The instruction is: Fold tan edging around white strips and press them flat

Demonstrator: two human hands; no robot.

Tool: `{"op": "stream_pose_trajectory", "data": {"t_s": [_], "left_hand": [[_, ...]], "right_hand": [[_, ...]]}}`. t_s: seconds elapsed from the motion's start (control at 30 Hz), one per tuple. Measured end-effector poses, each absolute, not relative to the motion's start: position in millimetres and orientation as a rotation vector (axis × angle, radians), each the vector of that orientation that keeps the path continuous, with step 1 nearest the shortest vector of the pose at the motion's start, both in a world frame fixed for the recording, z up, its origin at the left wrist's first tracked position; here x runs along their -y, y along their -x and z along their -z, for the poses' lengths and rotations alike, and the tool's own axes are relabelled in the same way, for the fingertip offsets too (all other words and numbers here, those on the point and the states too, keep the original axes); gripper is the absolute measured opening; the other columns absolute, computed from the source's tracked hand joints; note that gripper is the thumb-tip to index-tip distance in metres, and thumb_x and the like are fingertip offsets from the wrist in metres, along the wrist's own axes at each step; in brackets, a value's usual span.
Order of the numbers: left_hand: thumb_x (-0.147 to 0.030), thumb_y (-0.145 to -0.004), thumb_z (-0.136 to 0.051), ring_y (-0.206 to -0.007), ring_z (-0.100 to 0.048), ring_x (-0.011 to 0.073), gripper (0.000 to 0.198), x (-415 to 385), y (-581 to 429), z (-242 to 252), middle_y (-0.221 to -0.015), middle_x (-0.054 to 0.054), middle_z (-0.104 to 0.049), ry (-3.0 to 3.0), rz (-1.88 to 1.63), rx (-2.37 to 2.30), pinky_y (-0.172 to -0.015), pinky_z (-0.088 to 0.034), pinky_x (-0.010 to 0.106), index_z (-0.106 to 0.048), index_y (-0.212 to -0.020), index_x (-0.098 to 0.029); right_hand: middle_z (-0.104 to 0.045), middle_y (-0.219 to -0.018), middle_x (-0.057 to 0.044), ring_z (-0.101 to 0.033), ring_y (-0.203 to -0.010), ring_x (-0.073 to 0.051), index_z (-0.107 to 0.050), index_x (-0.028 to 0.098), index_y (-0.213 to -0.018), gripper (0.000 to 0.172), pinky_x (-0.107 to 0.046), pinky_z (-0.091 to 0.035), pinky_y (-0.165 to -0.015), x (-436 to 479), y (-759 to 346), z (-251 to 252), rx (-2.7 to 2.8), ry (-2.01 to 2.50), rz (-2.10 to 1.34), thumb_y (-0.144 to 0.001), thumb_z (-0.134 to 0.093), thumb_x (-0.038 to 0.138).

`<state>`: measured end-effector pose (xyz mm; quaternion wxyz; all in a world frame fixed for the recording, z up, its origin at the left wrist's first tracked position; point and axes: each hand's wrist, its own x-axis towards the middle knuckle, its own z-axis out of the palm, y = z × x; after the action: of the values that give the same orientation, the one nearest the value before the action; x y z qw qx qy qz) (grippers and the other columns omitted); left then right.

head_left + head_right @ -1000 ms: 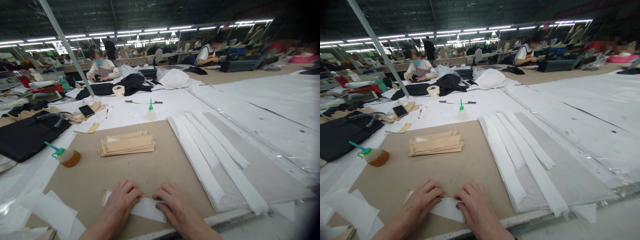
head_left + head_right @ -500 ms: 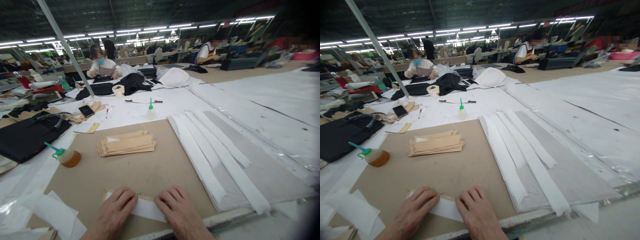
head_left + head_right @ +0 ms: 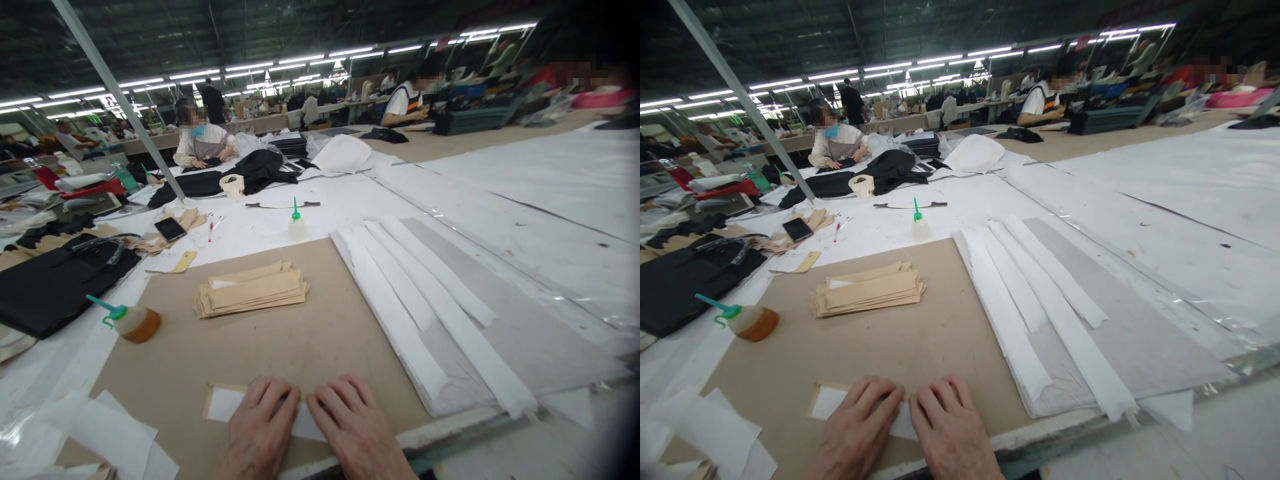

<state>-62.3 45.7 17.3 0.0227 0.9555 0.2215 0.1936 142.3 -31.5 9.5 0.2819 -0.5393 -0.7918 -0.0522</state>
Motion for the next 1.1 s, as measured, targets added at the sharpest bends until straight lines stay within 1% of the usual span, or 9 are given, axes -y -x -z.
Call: {"op": "stream_pose_trajectory", "data": {"t_s": [0.1, 0.27, 0.37, 0.47, 0.53, 0.7, 0.8, 0.9, 1.1], "left_hand": [[-0.010, -0.098, -0.044, -0.100, -0.058, 0.0242, 0.030, -46.7, 68.4, -14.3, -0.106, 0.011, -0.063, -3.018, -0.548, -0.591, -0.091, -0.056, 0.037, -0.058, -0.125, -0.011], [-0.015, -0.100, -0.045, -0.083, -0.056, 0.0212, 0.018, -42.7, 76.7, -17.3, -0.089, 0.007, -0.060, -2.945, -0.740, -0.697, -0.074, -0.055, 0.034, -0.059, -0.089, -0.017], [-0.019, -0.099, -0.051, -0.090, -0.057, 0.0219, 0.010, -39.5, 65.6, -20.7, -0.101, 0.009, -0.061, -2.868, -0.668, -0.760, -0.078, -0.055, 0.035, -0.060, -0.104, -0.016], [-0.016, -0.098, -0.054, -0.096, -0.057, 0.0229, 0.023, -36.4, 53.4, -17.3, -0.106, 0.009, -0.062, -2.909, -0.625, -0.740, -0.083, -0.055, 0.036, -0.059, -0.120, -0.015], [-0.013, -0.097, -0.053, -0.096, -0.057, 0.0235, 0.021, -34.6, 50.6, -12.3, -0.103, 0.008, -0.063, -2.943, -0.664, -0.737, -0.084, -0.054, 0.037, -0.061, -0.116, -0.016], [-0.015, -0.099, -0.050, -0.085, -0.056, 0.0216, 0.015, -34.4, 51.4, -14.2, -0.093, 0.006, -0.061, -2.835, -0.761, -0.746, -0.075, -0.051, 0.035, -0.057, -0.087, -0.019], [-0.022, -0.099, -0.053, -0.095, -0.059, 0.0218, 0.006, -37.0, 42.6, -22.3, -0.105, 0.008, -0.062, -2.732, -0.649, -0.793, -0.080, -0.054, 0.033, -0.058, -0.103, -0.020], [-0.023, -0.101, -0.051, -0.100, -0.060, 0.0214, 0.021, -38.6, 30.8, -21.3, -0.111, 0.007, -0.062, -2.676, -0.585, -0.821, -0.084, -0.055, 0.033, -0.055, -0.122, -0.022], [-0.026, -0.104, -0.042, -0.092, -0.060, 0.0225, 0.022, -39.5, 27.3, 1.6, -0.104, 0.007, -0.063, -2.672, -0.670, -0.875, -0.081, -0.055, 0.036, -0.058, -0.120, -0.024]], "right_hand": [[-0.066, -0.095, -0.007, -0.051, -0.088, -0.026, -0.065, 0.016, -0.113, 0.028, -0.046, -0.031, -0.094, 32.0, -141.8, -10.2, 2.102, 1.449, 0.131, -0.104, -0.039, 0.023], [-0.065, -0.093, -0.008, -0.050, -0.086, -0.025, -0.067, 0.014, -0.109, 0.043, -0.046, -0.033, -0.090, 31.4, -141.2, -8.3, 2.059, 1.391, 0.211, -0.107, -0.027, 0.030], [-0.064, -0.093, -0.008, -0.051, -0.087, -0.025, -0.067, 0.013, -0.110, 0.044, -0.046, -0.033, -0.090, 30.3, -141.7, -4.4, 2.034, 1.381, 0.237, -0.108, -0.026, 0.030], [-0.064, -0.093, -0.007, -0.052, -0.086, -0.025, -0.066, 0.015, -0.111, 0.042, -0.045, -0.034, -0.088, 30.4, -143.2, -0.2, 2.022, 1.398, 0.180, -0.108, -0.027, 0.031], [-0.063, -0.093, -0.006, -0.051, -0.084, -0.025, -0.065, 0.018, -0.108, 0.034, -0.043, -0.036, -0.083, 31.7, -144.5, 1.1, 1.985, 1.426, 0.133, -0.108, -0.034, 0.028], [-0.063, -0.101, -0.007, -0.055, -0.088, -0.026, -0.061, 0.019, -0.107, 0.016, -0.039, -0.044, -0.077, 38.1, -147.4, -1.7, 1.844, 1.538, -0.008, -0.104, -0.046, 0.021], [-0.063, -0.110, -0.013, -0.059, -0.097, -0.028, -0.057, 0.016, -0.112, 0.021, -0.041, -0.051, -0.082, 39.5, -149.8, -2.2, 1.786, 1.563, 0.035, -0.106, -0.042, 0.028], [-0.063, -0.115, -0.018, -0.060, -0.104, -0.029, -0.055, 0.013, -0.114, 0.029, -0.043, -0.055, -0.085, 35.7, -152.6, -1.1, 1.748, 1.589, 0.096, -0.108, -0.037, 0.035], [-0.065, -0.112, -0.017, -0.064, -0.102, -0.029, -0.055, 0.014, -0.112, 0.041, -0.042, -0.056, -0.082, 30.2, -158.1, -5.1, 1.684, 1.643, 0.178, -0.107, -0.032, 0.048]]}}
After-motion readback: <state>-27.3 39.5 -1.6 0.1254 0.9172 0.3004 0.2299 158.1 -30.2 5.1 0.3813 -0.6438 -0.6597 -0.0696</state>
